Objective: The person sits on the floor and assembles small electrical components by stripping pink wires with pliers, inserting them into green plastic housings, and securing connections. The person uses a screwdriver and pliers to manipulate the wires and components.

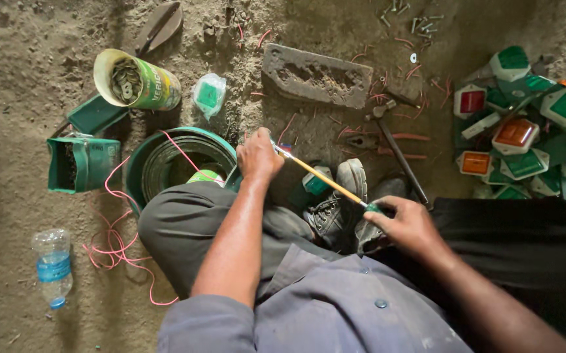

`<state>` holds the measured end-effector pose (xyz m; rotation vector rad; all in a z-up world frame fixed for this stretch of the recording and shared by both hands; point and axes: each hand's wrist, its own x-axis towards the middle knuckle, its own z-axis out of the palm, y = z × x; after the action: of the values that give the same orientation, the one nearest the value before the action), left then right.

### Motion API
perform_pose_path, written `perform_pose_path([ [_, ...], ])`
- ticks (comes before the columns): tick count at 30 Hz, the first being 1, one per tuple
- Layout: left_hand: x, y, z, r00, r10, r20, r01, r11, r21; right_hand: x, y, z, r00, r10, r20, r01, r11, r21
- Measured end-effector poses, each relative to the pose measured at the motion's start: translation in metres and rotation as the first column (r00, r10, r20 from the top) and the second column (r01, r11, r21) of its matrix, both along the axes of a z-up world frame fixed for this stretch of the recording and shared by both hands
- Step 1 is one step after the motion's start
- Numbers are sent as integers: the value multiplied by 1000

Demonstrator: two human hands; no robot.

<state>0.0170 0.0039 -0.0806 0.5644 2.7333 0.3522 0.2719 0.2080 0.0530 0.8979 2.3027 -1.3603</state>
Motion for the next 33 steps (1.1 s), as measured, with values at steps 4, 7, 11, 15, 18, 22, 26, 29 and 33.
perform_pose_path([
  [4, 0, 4, -3, 1000, -29, -2, 29, 999, -45, 3, -11, 12, 934, 357, -26, -230, 655, 720],
  [7, -7, 1, -4, 1000, -18, 5, 18, 999, -48, 3, -15, 6, 911, 413, 0, -295, 651, 699],
  [11, -2, -6, -11, 994, -81, -72, 82, 996, 16, 9, -13, -16, 920, 373, -118, -220, 742, 633],
  [15, -2, -6, -19, 986, -119, -115, 122, 992, 22, 6, -3, -41, 948, -113, 297, 213, 919, -331],
  [18, -1, -7, -18, 982, -149, -112, 153, 988, 30, 7, 5, -36, 807, -153, 571, 565, 483, -669],
  [22, -5, -1, -4, 986, -92, -137, 105, 990, 97, -4, 7, -6, 867, -201, 456, 446, 721, -530],
  [26, -2, 0, -1, 996, -9, -84, 14, 998, 59, -4, -9, 10, 985, 111, -131, -58, 933, 354],
  [29, -1, -2, -3, 997, 5, -80, -3, 1000, 31, 0, -18, 8, 936, 349, -31, -252, 733, 632],
  [33, -7, -2, -13, 987, -78, -137, 83, 996, 34, -1, -6, -13, 978, 149, -144, -91, 934, 346],
])
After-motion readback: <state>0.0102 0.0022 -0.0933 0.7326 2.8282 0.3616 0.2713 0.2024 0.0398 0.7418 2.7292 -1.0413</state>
